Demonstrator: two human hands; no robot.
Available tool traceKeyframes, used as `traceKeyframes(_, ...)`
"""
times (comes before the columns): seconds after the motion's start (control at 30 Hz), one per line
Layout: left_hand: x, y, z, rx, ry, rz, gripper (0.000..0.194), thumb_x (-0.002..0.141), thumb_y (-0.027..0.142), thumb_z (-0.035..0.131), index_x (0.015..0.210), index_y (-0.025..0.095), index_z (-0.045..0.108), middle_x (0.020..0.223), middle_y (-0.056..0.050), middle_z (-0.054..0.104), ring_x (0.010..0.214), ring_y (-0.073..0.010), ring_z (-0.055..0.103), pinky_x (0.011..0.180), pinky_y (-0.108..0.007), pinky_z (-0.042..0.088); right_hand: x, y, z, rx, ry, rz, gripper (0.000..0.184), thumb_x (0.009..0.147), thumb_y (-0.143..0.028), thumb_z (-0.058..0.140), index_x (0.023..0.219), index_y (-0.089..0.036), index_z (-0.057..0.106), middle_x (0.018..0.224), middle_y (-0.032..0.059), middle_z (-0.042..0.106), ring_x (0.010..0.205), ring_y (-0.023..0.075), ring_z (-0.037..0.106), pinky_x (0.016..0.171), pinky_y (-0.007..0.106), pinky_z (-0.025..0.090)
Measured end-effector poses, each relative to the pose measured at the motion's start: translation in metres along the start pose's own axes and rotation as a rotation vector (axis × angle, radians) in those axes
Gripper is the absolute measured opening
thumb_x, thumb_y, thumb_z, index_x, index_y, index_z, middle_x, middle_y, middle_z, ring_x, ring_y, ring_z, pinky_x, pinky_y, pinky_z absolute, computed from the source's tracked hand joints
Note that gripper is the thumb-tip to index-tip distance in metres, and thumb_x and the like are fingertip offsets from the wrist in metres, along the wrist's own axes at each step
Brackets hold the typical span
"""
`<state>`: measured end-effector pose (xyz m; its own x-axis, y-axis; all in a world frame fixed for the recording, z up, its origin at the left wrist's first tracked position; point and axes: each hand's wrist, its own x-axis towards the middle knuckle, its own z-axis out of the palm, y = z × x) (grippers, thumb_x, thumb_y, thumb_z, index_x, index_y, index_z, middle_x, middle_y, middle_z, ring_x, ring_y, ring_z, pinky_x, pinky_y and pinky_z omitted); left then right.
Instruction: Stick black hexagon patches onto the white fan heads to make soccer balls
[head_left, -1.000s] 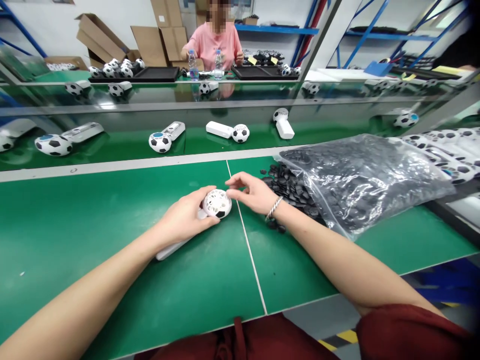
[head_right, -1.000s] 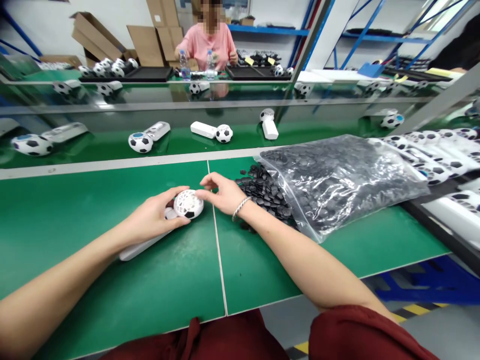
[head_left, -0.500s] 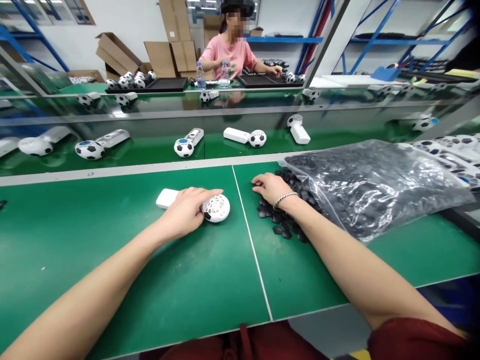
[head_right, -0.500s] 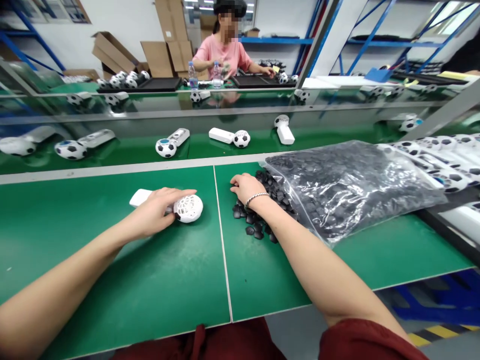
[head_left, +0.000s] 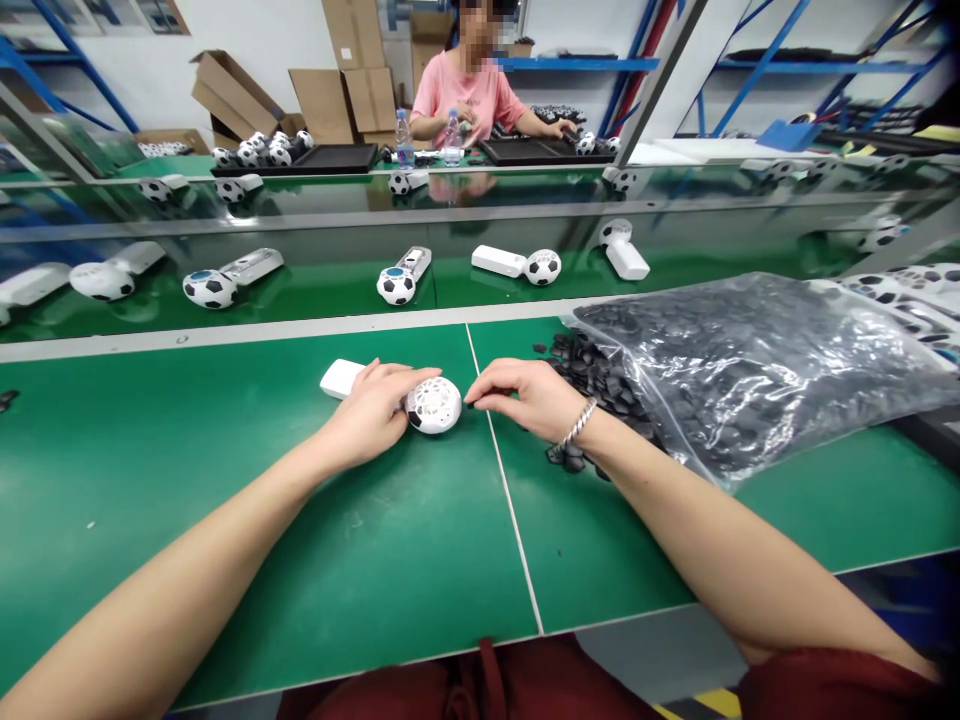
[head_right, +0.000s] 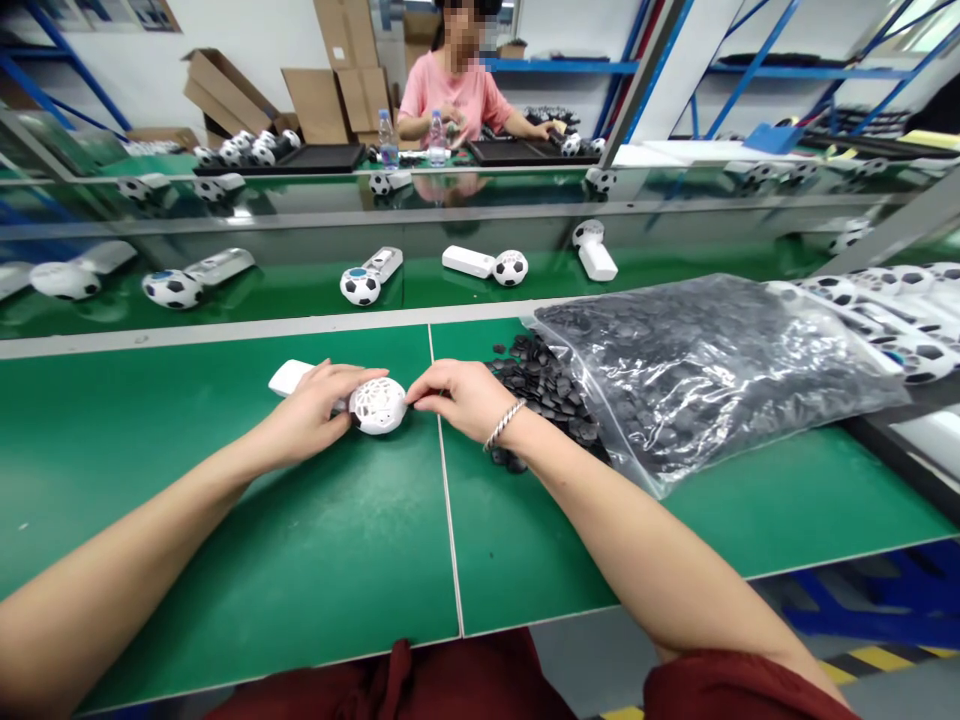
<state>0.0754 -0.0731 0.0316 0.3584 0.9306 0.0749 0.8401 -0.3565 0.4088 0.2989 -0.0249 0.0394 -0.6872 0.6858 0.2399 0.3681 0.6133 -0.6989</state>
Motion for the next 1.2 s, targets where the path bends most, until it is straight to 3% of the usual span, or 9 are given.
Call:
traceKeyframes(0.1, -0.002, 0.004, -0.001, 0.004, -0.032, 0.003, 0.064, 0.068, 0.015, 0.049, 0.131, 0.024, 0.038, 0.125, -0.006, 0.051, 0.122, -0.0256, 0.036, 0.107, -0.054, 0.012, -0.002, -0.007, 0.007, 0.012, -0.024, -0.152, 0.014, 0.08, -0.011, 0.057, 0.083, -0.021, 0.067, 0.083, 0.0005, 0.063, 0.081, 0.011, 0.058, 0.076, 0.025, 0.046)
traceKeyframes(0.2, -0.003, 0.009, 0.0, -0.015, -0.025, -0.007, 0.071, 0.067, 0.038, 0.061, 0.131, 0.02, 0.038, 0.127, -0.009, 0.049, 0.123, -0.031, 0.034, 0.106, -0.057, 0.007, -0.002, -0.009, 0.017, -0.001, 0.007, -0.209, 0.012, 0.081, -0.011, 0.056, 0.083, -0.018, 0.066, 0.083, 0.0015, 0.063, 0.079, 0.0111, 0.058, 0.075, 0.024, 0.046)
traceKeyframes(0.33, -0.002, 0.012, 0.004, -0.028, 0.048, -0.061, 0.068, 0.069, 0.055, 0.059, 0.126, 0.021, 0.044, 0.122, -0.008, 0.053, 0.121, -0.0314, 0.037, 0.105, -0.058, 0.008, 0.0, -0.008, 0.023, -0.049, 0.034, -0.216, 0.009, 0.08, -0.01, 0.056, 0.082, -0.014, 0.064, 0.08, 0.0033, 0.064, 0.077, 0.0118, 0.057, 0.073, 0.024, 0.046)
traceKeyframes(0.47, -0.001, 0.012, 0.003, -0.045, 0.028, -0.06, 0.068, 0.069, 0.053, 0.06, 0.127, 0.022, 0.043, 0.123, -0.007, 0.053, 0.121, -0.0293, 0.037, 0.106, -0.057, 0.008, 0.0, -0.007, 0.012, -0.1, 0.028, -0.098, 0.007, 0.076, -0.008, 0.061, 0.078, -0.015, 0.063, 0.075, 0.0011, 0.063, 0.072, 0.0109, 0.056, 0.069, 0.023, 0.044)
traceKeyframes(0.6, 0.0, 0.01, -0.002, -0.065, 0.006, -0.062, 0.069, 0.068, 0.053, 0.062, 0.126, 0.021, 0.044, 0.125, -0.008, 0.052, 0.12, -0.0284, 0.038, 0.106, -0.057, 0.006, -0.003, -0.01, 0.003, -0.132, -0.151, 0.013, 0.004, 0.074, -0.012, 0.064, 0.073, -0.016, 0.065, 0.074, -0.0001, 0.062, 0.068, 0.0106, 0.056, 0.067, 0.022, 0.042)
traceKeyframes(0.7, 0.001, 0.007, -0.003, -0.061, 0.023, -0.057, 0.067, 0.068, 0.053, 0.062, 0.125, 0.022, 0.045, 0.124, -0.007, 0.052, 0.119, -0.0282, 0.039, 0.106, -0.056, 0.006, -0.004, -0.013, 0.01, -0.157, -0.281, 0.112, 0.007, 0.071, -0.017, 0.069, 0.077, -0.016, 0.066, 0.075, 0.0011, 0.062, 0.067, 0.0114, 0.056, 0.064, 0.022, 0.042)
traceKeyframes(0.8, 0.0, 0.004, -0.003, -0.054, 0.031, -0.053, 0.066, 0.068, 0.052, 0.062, 0.125, 0.022, 0.045, 0.123, -0.007, 0.053, 0.119, -0.0277, 0.04, 0.106, -0.056, 0.006, -0.005, -0.017, 0.021, -0.222, -0.333, 0.191, 0.014, 0.069, -0.019, 0.071, 0.08, -0.015, 0.065, 0.08, 0.0028, 0.061, 0.066, 0.0113, 0.055, 0.061, 0.022, 0.042)
traceKeyframes(1.0, -0.001, 0.005, -0.002, -0.062, 0.026, -0.025, 0.066, 0.069, 0.051, 0.062, 0.125, 0.021, 0.044, 0.123, -0.008, 0.052, 0.119, -0.0279, 0.04, 0.106, -0.056, 0.006, -0.006, -0.022, 0.021, -0.114, -0.374, 0.151, 0.008, 0.07, -0.01, 0.067, 0.075, -0.014, 0.062, 0.068, -0.0011, 0.059, 0.062, 0.0094, 0.054, 0.059, 0.02, 0.041)
traceKeyframes(1.2, -0.003, 0.012, -0.001, -0.09, -0.035, 0.047, 0.065, 0.069, 0.049, 0.063, 0.124, 0.021, 0.046, 0.125, -0.008, 0.052, 0.12, -0.0276, 0.039, 0.107, -0.055, 0.006, -0.008, -0.02, 0.003, 0.003, -0.116, -0.114, 0.012, 0.078, -0.011, 0.061, 0.087, -0.016, 0.067, 0.083, 0.0027, 0.064, 0.078, 0.0116, 0.058, 0.074, 0.024, 0.044)
